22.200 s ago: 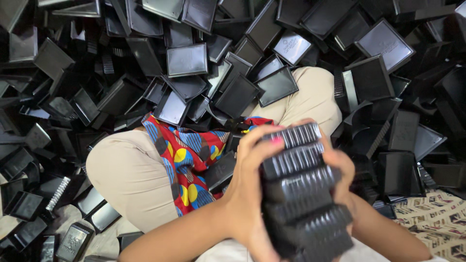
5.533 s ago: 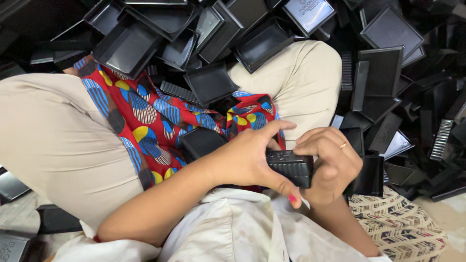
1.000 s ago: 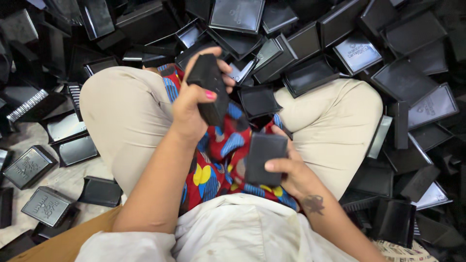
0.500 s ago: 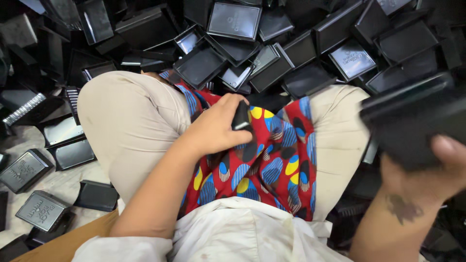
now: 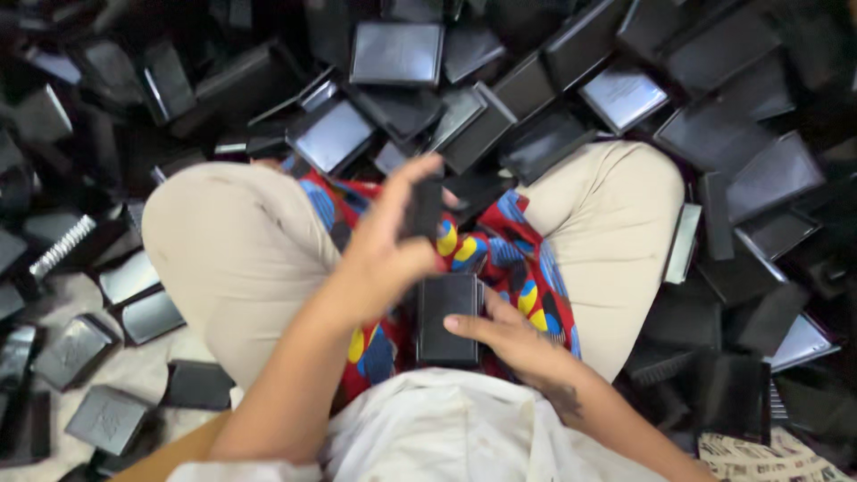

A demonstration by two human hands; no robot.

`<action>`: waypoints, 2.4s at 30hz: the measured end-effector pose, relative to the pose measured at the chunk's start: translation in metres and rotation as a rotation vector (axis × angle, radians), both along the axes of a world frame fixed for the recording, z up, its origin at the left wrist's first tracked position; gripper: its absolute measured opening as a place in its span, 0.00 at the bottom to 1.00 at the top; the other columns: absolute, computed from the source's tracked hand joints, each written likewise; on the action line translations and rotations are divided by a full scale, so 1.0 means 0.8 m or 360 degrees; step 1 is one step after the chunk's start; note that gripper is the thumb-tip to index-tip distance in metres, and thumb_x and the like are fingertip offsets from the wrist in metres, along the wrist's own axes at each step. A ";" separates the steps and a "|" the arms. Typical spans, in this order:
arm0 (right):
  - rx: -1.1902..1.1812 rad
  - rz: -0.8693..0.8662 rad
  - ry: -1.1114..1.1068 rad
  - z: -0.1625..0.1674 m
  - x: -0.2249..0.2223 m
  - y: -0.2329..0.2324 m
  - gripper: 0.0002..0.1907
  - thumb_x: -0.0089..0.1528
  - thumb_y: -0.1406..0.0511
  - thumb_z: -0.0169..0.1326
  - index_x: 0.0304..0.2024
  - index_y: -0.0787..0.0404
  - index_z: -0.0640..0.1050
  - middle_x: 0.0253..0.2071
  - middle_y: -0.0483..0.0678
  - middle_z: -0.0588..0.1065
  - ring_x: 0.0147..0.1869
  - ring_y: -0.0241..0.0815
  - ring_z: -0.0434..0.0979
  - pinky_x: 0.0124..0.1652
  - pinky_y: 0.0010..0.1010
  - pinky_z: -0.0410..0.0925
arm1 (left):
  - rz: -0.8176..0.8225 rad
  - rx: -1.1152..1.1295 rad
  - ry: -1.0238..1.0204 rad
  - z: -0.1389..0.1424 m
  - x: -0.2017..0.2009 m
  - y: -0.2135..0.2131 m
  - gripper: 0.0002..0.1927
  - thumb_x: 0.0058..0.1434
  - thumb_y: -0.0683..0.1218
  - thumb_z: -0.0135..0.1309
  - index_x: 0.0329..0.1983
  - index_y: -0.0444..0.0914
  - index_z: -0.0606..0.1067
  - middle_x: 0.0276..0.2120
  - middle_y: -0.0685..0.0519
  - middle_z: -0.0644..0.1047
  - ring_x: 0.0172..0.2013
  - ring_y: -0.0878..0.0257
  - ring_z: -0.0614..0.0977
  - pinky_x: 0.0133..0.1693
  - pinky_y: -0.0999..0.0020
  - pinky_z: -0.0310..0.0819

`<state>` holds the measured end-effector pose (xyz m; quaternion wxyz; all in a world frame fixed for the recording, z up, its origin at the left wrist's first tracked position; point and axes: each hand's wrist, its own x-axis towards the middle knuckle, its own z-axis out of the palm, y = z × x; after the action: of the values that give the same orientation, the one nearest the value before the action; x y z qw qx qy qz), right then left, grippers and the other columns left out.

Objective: The person sits on the floor in a large pile of black plastic boxes, picks up boxes one at a time, fits them together and stacks them into piles, and occasionally tosses or places stacked boxes toward a cardboard carton at the side.

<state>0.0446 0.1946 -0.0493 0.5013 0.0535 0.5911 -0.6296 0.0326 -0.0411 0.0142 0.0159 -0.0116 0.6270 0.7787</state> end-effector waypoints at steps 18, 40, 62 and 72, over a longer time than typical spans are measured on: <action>0.0350 0.0084 0.0293 0.032 0.014 0.022 0.41 0.66 0.54 0.54 0.74 0.63 0.53 0.73 0.50 0.59 0.78 0.39 0.56 0.70 0.31 0.51 | 0.0226 -0.1488 0.0186 -0.025 0.082 0.080 0.45 0.59 0.50 0.60 0.70 0.24 0.52 0.69 0.29 0.53 0.68 0.34 0.56 0.67 0.45 0.47; 0.1677 -0.0104 0.1753 0.104 -0.066 0.100 0.33 0.55 0.52 0.66 0.59 0.57 0.75 0.55 0.55 0.77 0.58 0.54 0.78 0.56 0.40 0.69 | -0.0393 -0.1560 0.0486 0.030 0.029 0.028 0.27 0.52 0.60 0.64 0.47 0.36 0.78 0.53 0.45 0.77 0.58 0.47 0.74 0.60 0.45 0.55; 0.2154 -0.0237 0.2534 0.115 -0.147 0.128 0.33 0.59 0.58 0.70 0.61 0.66 0.74 0.58 0.63 0.73 0.60 0.66 0.71 0.58 0.48 0.66 | -0.0128 0.0830 -0.0232 -0.059 -0.051 0.089 0.29 0.67 0.51 0.56 0.68 0.33 0.69 0.50 0.52 0.74 0.50 0.63 0.76 0.57 0.65 0.71; 0.1612 -0.0424 0.2485 0.066 -0.141 0.175 0.32 0.63 0.57 0.65 0.63 0.67 0.73 0.63 0.64 0.71 0.68 0.64 0.70 0.67 0.46 0.64 | 0.0093 0.1186 -0.0639 -0.061 -0.054 0.092 0.33 0.69 0.65 0.41 0.54 0.33 0.77 0.40 0.52 0.80 0.41 0.64 0.80 0.46 0.67 0.76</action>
<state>-0.0681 0.3347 0.0031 -0.1960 -0.1050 0.9526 -0.2075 -0.0103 0.0321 -0.0347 0.1188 -0.1743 0.2865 0.9346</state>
